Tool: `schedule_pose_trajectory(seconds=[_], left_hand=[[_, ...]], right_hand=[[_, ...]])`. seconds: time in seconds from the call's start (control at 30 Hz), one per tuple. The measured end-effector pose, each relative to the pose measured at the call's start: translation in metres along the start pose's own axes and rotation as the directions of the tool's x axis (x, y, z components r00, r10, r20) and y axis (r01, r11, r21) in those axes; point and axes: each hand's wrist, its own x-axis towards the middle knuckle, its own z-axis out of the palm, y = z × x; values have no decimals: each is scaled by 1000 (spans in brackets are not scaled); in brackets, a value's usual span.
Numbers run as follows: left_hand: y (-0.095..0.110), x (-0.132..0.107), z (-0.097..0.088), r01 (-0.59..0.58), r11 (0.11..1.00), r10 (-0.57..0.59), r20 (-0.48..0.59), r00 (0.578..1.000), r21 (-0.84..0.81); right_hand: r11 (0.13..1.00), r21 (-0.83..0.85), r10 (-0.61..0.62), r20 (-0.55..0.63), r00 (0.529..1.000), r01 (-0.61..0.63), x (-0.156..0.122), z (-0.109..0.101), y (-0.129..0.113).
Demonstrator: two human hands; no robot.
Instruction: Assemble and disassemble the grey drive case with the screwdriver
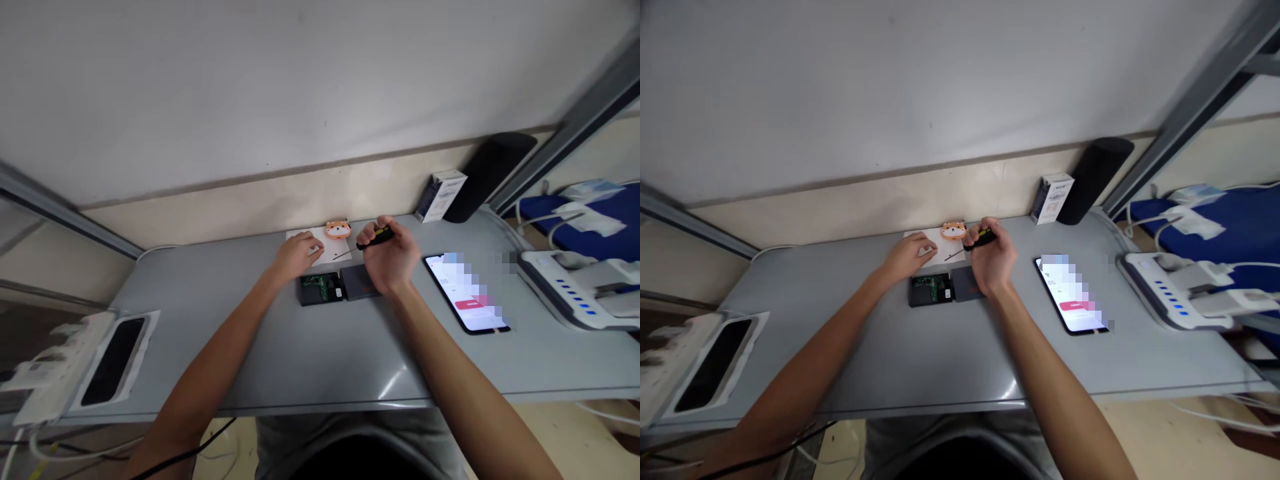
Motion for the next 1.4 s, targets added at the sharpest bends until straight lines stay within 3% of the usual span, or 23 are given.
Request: schedule_pose_trajectory(seconds=[0.1,0.2,0.3,0.4,0.57,0.87,1.07,1.13,1.2,1.3,1.4], left_hand=[[1,17,3,-6,1000,6,64,998,-8],[6,11,3,-4,1000,4,44,999,6],[18,-14,2,-30,1000,30,-33,999,-8],[29,-46,6,-77,991,77,-5,997,-108],[30,-78,15,-3,991,4,8,1000,-132],[28,-74,13,-11,981,12,3,1000,-193],[33,-80,18,-21,980,-15,-179,984,-195],[41,-86,18,-97,984,55,-261,964,-149],[51,-92,20,-247,964,209,-284,936,-102],[68,-98,26,-447,893,434,-151,888,-61],[78,-100,32,-520,854,518,-59,854,-28]], right_hand=[[999,-18,-29,-8,1000,29,2,-3,-1],[998,-2,-68,-6,998,68,2,-4,-7],[994,30,-109,6,994,109,2,-5,-16],[992,2,-127,6,992,127,1,-6,-24],[992,-32,-120,-11,993,120,1,-8,-28],[990,-63,-130,-18,991,129,6,-14,-22],[964,-86,-256,-37,966,252,5,-14,-35],[941,-164,-303,-27,953,295,3,-16,-41],[915,-247,-333,-12,943,320,3,-18,-45],[858,-383,-363,18,932,342,2,-24,-45],[736,-591,-331,109,937,329,0,-29,-43]])
